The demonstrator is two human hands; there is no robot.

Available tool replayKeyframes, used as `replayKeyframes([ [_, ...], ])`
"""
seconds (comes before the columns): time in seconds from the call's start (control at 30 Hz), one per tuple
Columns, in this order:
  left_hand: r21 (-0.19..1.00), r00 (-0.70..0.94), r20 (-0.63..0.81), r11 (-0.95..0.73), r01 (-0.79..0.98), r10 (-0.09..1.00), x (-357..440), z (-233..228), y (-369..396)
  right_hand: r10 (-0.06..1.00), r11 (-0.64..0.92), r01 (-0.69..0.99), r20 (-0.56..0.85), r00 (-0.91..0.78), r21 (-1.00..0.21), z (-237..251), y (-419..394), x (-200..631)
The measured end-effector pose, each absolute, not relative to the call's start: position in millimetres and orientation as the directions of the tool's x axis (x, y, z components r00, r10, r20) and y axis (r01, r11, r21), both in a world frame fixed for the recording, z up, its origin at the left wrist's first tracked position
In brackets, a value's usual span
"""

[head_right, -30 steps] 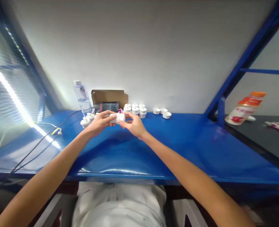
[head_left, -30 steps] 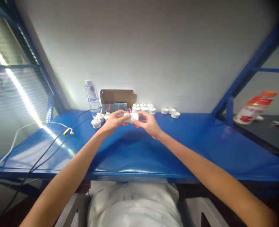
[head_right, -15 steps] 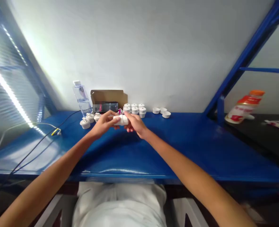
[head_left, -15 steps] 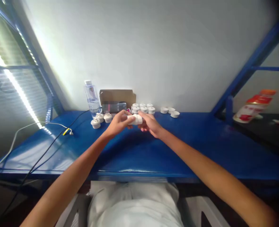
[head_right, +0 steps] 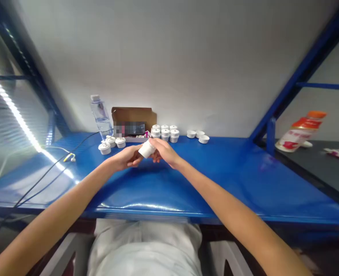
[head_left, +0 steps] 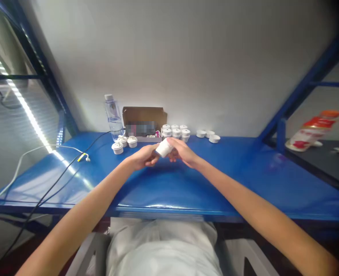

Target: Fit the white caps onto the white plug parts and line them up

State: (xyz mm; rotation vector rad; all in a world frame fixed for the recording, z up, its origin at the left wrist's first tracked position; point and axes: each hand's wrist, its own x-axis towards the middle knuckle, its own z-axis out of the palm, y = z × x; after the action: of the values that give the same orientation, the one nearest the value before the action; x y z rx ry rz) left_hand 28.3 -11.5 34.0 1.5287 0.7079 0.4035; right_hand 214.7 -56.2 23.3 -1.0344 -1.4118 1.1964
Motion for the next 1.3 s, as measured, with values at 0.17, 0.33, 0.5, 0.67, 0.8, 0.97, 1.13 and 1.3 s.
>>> replayKeyframes([
  [0.17, 0.8, 0.614, 0.078, -0.416, 0.432, 0.786, 26.2, 35.7, -9.8, 0.963, 0.251, 0.474, 0.266, -0.036, -0.844, 27.9, -47.1, 237.6],
  [0.33, 0.361, 0.421, 0.433, -0.582, 0.729, 0.797, 7.8, 40.0, 10.9, 0.898, -0.017, 0.873, 0.377, 0.227, -0.488, 16.1, -21.4, 308.9],
  [0.5, 0.11, 0.357, 0.435, -0.442, 0.89, 0.827, -14.7, 39.9, 31.4, 0.794, -0.101, 0.802, 0.438, 0.421, -0.589, -16.8, 1.0, 358.2],
  [0.67, 0.061, 0.349, 0.353, -0.394, 0.917, 0.868, -17.7, 38.3, 34.3, 0.878, 0.049, 0.78, 0.399, 0.264, -0.624, -39.6, 16.6, 363.9],
  [0.8, 0.094, 0.286, 0.427, -0.356, 0.93, 0.858, -15.9, 39.8, 31.1, 0.816, 0.072, 0.798, 0.495, 0.299, -0.599, -42.9, 23.7, 367.4],
  [0.97, 0.133, 0.292, 0.365, -0.36, 0.923, 0.884, -18.5, 38.4, 33.0, 0.898, 0.13, 0.752, 0.399, 0.187, -0.646, -42.3, 22.8, 375.0],
  [1.13, 0.209, 0.335, 0.415, -0.447, 0.87, 0.846, -21.1, 35.7, 41.6, 0.859, 0.039, 0.767, 0.414, 0.302, -0.641, -40.4, 19.9, 377.3],
  [1.3, 0.418, 0.427, 0.432, -0.596, 0.685, 0.794, -19.2, 33.0, 46.5, 0.881, -0.072, 0.769, 0.321, 0.348, -0.636, -38.8, 17.7, 374.7],
])
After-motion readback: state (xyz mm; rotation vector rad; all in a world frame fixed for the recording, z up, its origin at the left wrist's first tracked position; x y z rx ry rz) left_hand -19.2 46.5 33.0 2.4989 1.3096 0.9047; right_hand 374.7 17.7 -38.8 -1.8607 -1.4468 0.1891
